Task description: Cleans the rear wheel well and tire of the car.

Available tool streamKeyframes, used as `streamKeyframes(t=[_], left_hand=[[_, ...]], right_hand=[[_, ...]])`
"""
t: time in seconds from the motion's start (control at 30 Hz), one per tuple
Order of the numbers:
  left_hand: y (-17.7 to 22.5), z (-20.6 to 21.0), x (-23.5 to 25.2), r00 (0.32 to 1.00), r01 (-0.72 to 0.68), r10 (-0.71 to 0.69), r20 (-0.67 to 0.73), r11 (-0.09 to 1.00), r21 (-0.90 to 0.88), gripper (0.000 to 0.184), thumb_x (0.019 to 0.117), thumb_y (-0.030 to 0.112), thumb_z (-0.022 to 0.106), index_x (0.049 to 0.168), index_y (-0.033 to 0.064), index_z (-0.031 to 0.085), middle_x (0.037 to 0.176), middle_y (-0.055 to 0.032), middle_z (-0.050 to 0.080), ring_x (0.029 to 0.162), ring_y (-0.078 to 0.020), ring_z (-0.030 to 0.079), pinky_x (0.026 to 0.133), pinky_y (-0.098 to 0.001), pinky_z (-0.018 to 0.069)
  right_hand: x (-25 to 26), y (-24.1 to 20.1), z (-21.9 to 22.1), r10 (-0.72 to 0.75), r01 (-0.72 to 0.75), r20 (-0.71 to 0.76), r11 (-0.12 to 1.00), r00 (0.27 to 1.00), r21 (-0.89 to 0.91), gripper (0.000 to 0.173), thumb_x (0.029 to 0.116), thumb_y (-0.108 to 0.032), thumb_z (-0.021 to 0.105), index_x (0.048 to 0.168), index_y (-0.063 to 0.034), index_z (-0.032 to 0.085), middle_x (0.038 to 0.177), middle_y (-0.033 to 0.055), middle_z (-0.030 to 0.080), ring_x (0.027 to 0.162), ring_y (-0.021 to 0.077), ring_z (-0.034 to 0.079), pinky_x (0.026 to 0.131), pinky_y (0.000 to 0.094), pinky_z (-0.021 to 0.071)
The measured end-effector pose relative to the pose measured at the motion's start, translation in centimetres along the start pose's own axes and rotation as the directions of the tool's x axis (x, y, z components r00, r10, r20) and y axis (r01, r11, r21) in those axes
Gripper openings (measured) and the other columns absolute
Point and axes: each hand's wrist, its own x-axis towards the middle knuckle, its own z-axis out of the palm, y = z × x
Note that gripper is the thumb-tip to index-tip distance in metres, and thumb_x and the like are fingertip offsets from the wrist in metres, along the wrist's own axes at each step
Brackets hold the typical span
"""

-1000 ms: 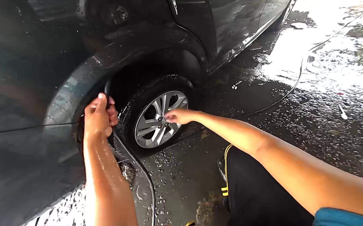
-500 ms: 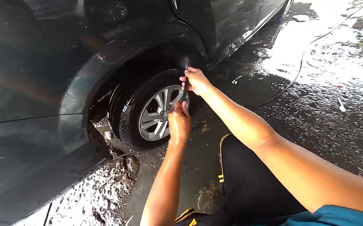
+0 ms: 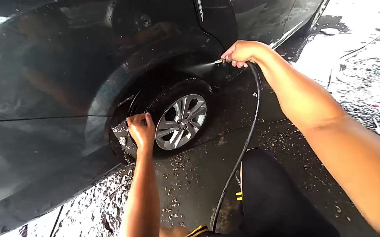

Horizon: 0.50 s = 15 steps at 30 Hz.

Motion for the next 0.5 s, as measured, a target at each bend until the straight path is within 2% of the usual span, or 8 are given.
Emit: streamKeyframes(t=[0.07,0.13,0.17,0.23,0.3,0.33,0.4,0.5], left_hand=[[-0.8,-0.2,1.0,0.999,0.048,-0.046,-0.025,0.997,0.068,0.038,0.1023,0.035,0.058,0.119,0.0031,0.07,0.129,-0.0277,0.06,0.12,-0.044,0.059,0.101,-0.0619,0.047],[-1.7,0.1,1.7,0.995,0.095,-0.094,-0.009,0.989,0.116,0.049,0.1011,0.041,0.057,0.132,0.0045,0.063,0.14,-0.0305,0.053,0.128,-0.0478,0.053,0.105,-0.0648,0.0434],[-2.2,0.5,2.0,0.993,0.113,-0.114,0.004,0.986,0.124,0.055,0.101,0.045,0.057,0.138,0.0048,0.059,0.143,-0.0316,0.05,0.129,-0.049,0.052,0.105,-0.0657,0.0426],[-3.5,1.5,2.3,0.986,0.146,-0.154,0.066,0.982,0.118,0.068,0.1016,0.053,0.052,0.15,0.0052,0.048,0.15,-0.0316,0.044,0.135,-0.049,0.049,0.107,-0.0662,0.0412],[-5.2,2.9,2.2,0.981,0.13,-0.141,0.136,0.988,0.088,0.08,0.101,0.058,0.048,0.16,0.0059,0.032,0.163,-0.0258,0.03,0.149,-0.0427,0.034,0.119,-0.0618,0.0307],[-5.9,3.6,2.0,0.984,0.104,-0.114,0.14,0.992,0.075,0.085,0.0996,0.06,0.048,0.162,0.006,0.025,0.167,-0.0231,0.023,0.154,-0.0399,0.026,0.123,-0.0599,0.0241],[-6.6,4.4,1.5,0.988,0.075,-0.08,0.13,0.996,0.045,0.09,0.0977,0.062,0.048,0.163,0.0061,0.021,0.169,-0.0208,0.017,0.157,-0.0366,0.018,0.126,-0.057,0.017],[-6.7,4.2,1.5,0.986,0.096,-0.098,0.134,0.995,0.02,0.092,0.0973,0.065,0.047,0.164,0.0077,0.02,0.17,-0.0179,0.016,0.158,-0.0339,0.015,0.127,-0.0548,0.0148]], right_hand=[[0.7,-0.8,0.5,0.034,-0.035,-0.017,0.995,0.999,-0.089,0.033,0.1069,-0.018,0.048,0.134,-0.0122,0.066,0.069,0.0031,0.056,0.048,0.01,0.046,0.047,0.0271,0.0421],[1.7,-0.4,1.4,0.089,-0.098,-0.056,0.973,0.994,-0.208,0.025,0.1039,-0.018,0.051,0.113,-0.0044,0.07,0.07,0.0054,0.057,0.053,0.014,0.049,0.052,0.0339,0.0441],[2.1,-0.3,1.8,0.098,-0.11,-0.062,0.966,0.993,-0.232,0.024,0.1028,-0.017,0.051,0.108,-0.0031,0.07,0.072,0.0072,0.058,0.056,0.0165,0.05,0.056,0.0376,0.045],[3.0,0.0,2.4,0.025,-0.033,-0.049,0.985,0.999,-0.171,0.028,0.1036,-0.018,0.051,0.12,-0.0098,0.071,0.07,0.0064,0.058,0.053,0.0147,0.05,0.052,0.0349,0.0452],[3.5,-0.2,3.1,-0.06,0.059,-0.017,0.996,0.998,-0.073,0.035,0.1063,-0.021,0.05,0.138,-0.0192,0.065,0.069,0.0044,0.058,0.048,0.0113,0.049,0.046,0.0292,0.0451],[3.4,-0.3,3.3,-0.074,0.071,-0.041,0.995,0.996,-0.067,0.037,0.1064,-0.022,0.05,0.14,-0.0207,0.064,0.072,0.0059,0.06,0.049,0.0124,0.05,0.048,0.0306,0.0462],[3.1,-0.5,3.6,-0.069,0.061,-0.107,0.995,0.992,-0.077,0.039,0.1056,-0.02,0.048,0.142,-0.0197,0.062,0.083,0.0109,0.065,0.056,0.0167,0.054,0.054,0.0361,0.0491],[3.1,-0.6,4.6,-0.092,0.089,-0.114,0.995,0.989,-0.035,0.039,0.1067,-0.022,0.048,0.143,-0.0224,0.062,0.078,0.0084,0.062,0.051,0.0139,0.051,0.048,0.0313,0.0462]])
